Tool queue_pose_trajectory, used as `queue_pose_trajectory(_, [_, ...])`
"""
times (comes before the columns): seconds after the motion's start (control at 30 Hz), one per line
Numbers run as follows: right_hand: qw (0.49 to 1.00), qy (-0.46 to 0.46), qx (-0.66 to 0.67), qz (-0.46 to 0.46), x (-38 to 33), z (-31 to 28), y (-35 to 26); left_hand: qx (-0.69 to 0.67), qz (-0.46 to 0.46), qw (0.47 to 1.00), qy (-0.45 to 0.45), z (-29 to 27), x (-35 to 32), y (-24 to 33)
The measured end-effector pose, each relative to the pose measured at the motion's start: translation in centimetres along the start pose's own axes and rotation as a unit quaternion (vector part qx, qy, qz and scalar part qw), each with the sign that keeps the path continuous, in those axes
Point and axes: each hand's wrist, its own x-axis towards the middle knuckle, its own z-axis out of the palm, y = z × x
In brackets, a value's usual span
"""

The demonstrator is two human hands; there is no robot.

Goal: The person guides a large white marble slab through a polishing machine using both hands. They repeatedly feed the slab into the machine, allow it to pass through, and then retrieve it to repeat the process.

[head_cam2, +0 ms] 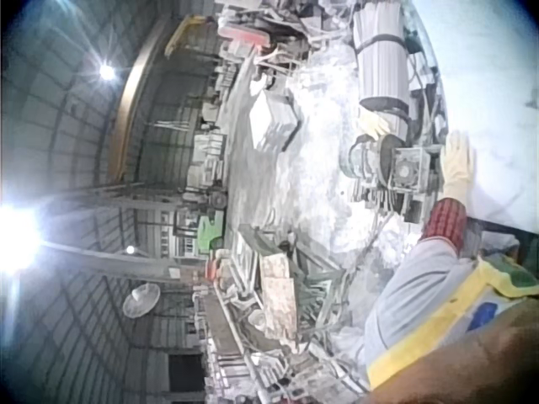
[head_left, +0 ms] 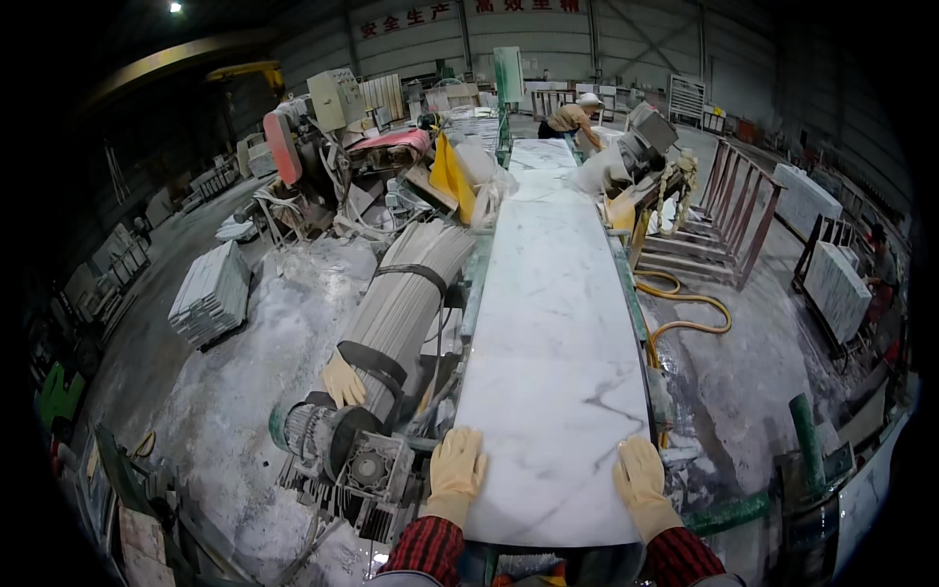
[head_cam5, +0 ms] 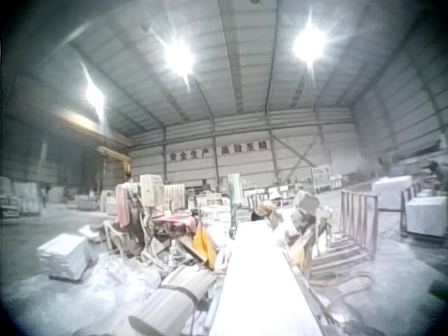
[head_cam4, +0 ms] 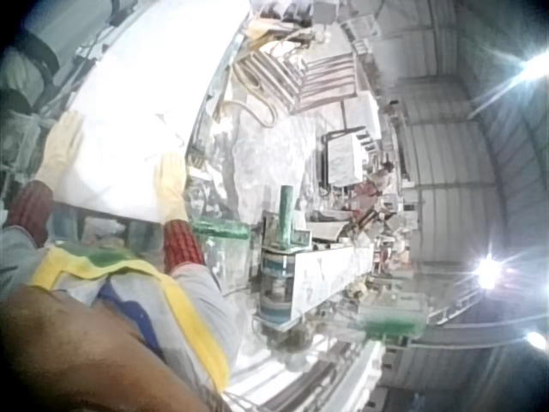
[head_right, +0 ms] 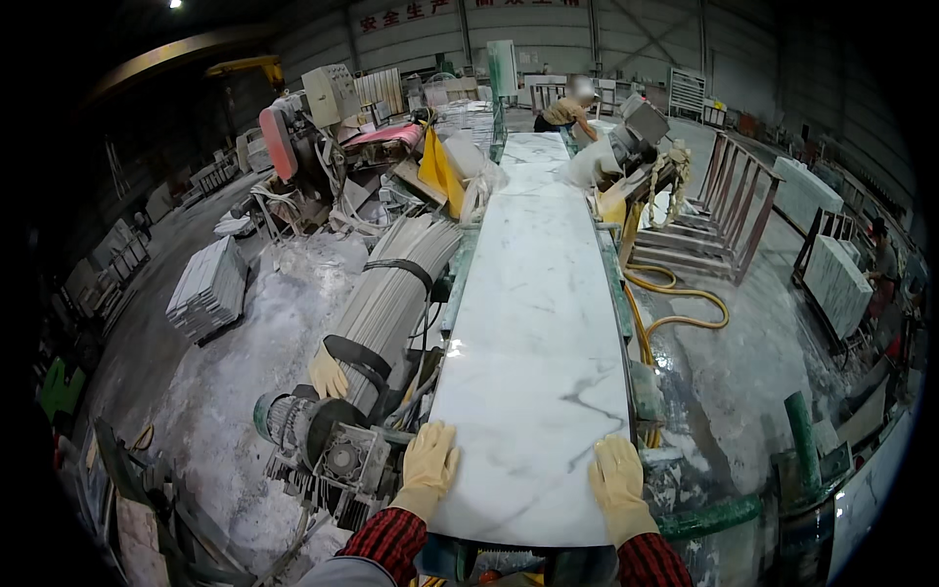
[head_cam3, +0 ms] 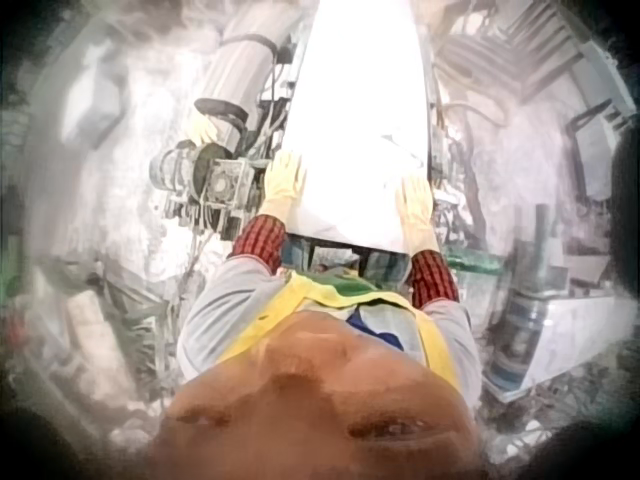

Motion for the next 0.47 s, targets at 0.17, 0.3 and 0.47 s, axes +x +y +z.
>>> queue_pose_trajectory(0.17, [0.997,-0.051,0.042,0.027,1.1,-0.7,-1.0,0.007,0.003,1.000,0.028,0.4,-0.8,-0.7])
queue_pose_trajectory(0.3, [1.000,-0.010,0.014,0.000,-0.4,-0.3,-0.2,-0.023,-0.022,0.997,-0.063,-1.5,0.6,0.8])
queue_pose_trajectory(0.47, [0.993,-0.082,0.064,0.050,-1.1,0.1,-0.2,-0.011,0.002,0.999,0.032,0.7,-1.1,-1.0])
